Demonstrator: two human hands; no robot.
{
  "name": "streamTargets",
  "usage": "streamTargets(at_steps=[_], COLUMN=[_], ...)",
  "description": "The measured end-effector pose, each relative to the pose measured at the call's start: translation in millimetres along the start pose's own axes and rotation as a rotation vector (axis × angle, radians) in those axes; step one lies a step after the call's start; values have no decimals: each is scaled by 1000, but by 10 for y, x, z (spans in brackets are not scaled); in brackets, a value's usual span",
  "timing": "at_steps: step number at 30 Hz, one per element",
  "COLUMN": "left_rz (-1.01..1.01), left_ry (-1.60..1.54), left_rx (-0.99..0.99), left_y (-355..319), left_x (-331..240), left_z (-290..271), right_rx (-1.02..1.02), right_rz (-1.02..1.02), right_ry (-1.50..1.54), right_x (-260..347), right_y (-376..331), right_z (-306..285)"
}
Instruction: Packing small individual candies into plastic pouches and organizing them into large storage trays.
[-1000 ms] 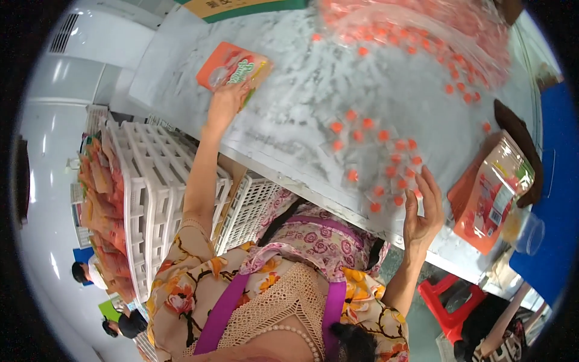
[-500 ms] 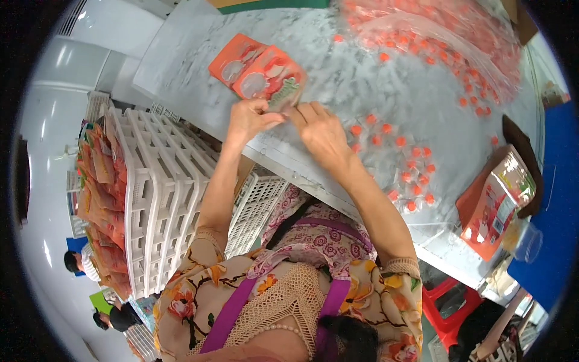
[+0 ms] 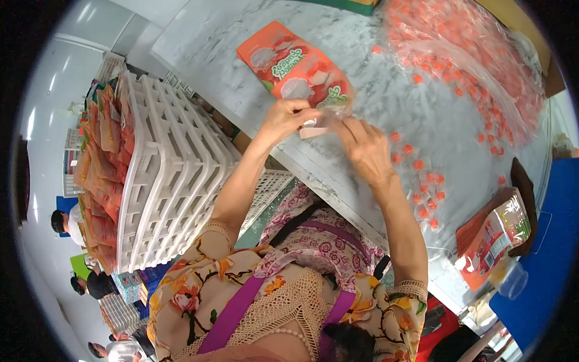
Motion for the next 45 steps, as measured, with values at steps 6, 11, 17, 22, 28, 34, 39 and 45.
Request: streamTargets(at_steps=[6,11,17,22,28,34,39,45], left_rz=[158,292,452,432,454,262,262,374], left_ry=[194,423,357,420,523,357,334,451], left_rx=[129,-69,-244,-270,-475,-376,-295,-224], left_y=[21,-131,-171,-208,-191,-131,-65,40], left_x=[-200,-775,-1225,-1227,-1317,-1040,-1136,-1173], left_z=[259,176,-6,-12,-377,-313,-16,256], right_rx=[91,69,132,304,159,65,150,45], right_rz=[-59,143,265,295,502,570,648,489], right_ry=[-52,-85,-169,18,-154,-187,-137,-16], right_x=[316,235,296,340,-123,-478,-470,-273], right_y=[-1,29,-267,-427,-887,-804,-969,-894], right_z=[40,-128,-1,-131,-174,2,170,-126])
Point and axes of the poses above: each hand's wrist, its own y-axis towards the middle knuckle, its own z-axis out of the palm, x = y × z, the point moved 9 cm from there along y, towards the middle knuckle, and after that the axes turned 1 degree about z, right-handed, at the moved point
